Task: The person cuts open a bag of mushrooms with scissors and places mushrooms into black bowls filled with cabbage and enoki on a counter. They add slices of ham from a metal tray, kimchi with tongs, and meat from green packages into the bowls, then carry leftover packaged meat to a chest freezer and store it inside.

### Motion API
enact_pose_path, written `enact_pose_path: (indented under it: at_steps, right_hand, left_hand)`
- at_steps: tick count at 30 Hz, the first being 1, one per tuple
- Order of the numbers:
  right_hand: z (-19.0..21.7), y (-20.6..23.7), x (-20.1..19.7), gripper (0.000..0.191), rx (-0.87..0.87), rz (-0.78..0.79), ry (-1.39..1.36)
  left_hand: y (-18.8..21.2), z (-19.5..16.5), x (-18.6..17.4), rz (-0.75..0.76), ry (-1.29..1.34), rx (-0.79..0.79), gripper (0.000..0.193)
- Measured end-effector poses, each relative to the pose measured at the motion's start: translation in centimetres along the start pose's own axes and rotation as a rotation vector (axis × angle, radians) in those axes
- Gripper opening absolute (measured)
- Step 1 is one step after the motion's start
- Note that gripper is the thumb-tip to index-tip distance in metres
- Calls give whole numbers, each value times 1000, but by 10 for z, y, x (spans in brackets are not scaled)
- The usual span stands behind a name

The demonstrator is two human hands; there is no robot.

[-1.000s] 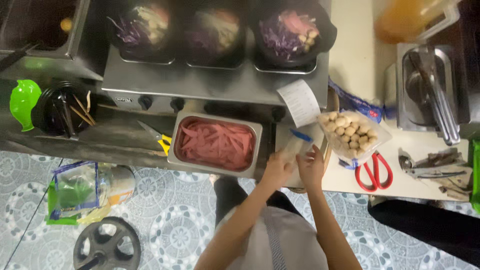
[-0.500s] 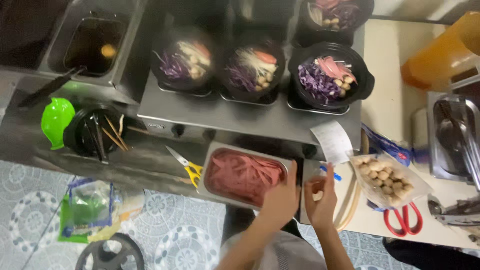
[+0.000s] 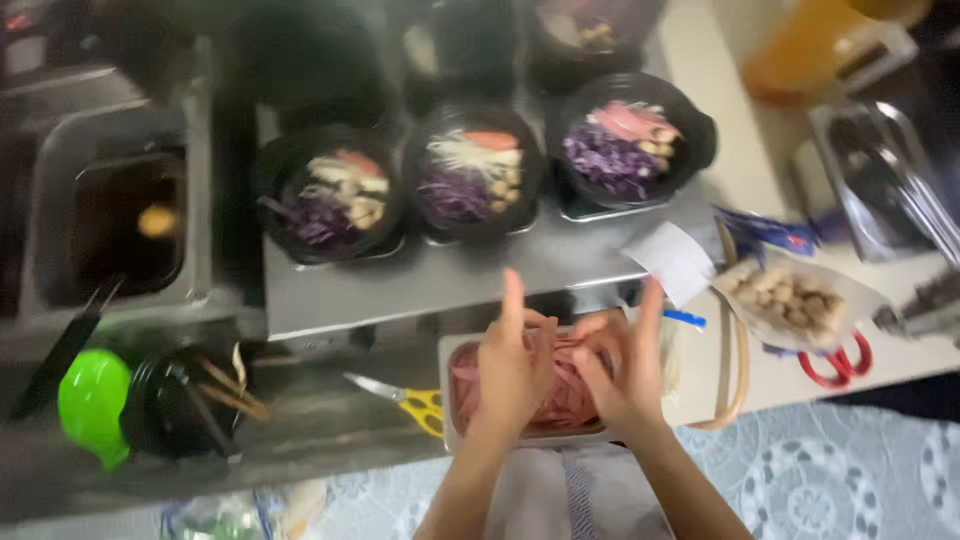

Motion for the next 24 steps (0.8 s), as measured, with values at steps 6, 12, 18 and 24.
enact_pose_path:
  at_steps: [6, 12, 18, 24]
  right_hand:
    - [-8, 25, -105, 84, 41, -392, 8]
    - [-79, -25, -331, 16, -8, -616, 1001]
    - [-159, -117, -472, 32, -52, -448, 1450]
    - [-176, -128, -499, 28, 103, -240, 1319]
  left_hand:
    - [10, -18, 69, 256, 407, -266, 89]
    - [14, -13, 206, 446, 108, -84, 45]
    - [-29, 57, 423, 454, 510, -406, 29]
    - [-100, 114, 562, 187, 546, -583, 35]
Point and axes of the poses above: each hand's wrist, its own y-axis away from the middle knuckle, its own x-axis out of the palm, z = x × y, the point moved 1 cm from there along -y, towards the middle knuckle, and after that the axes turned 7 degrees about y, right-handed, at the moved point
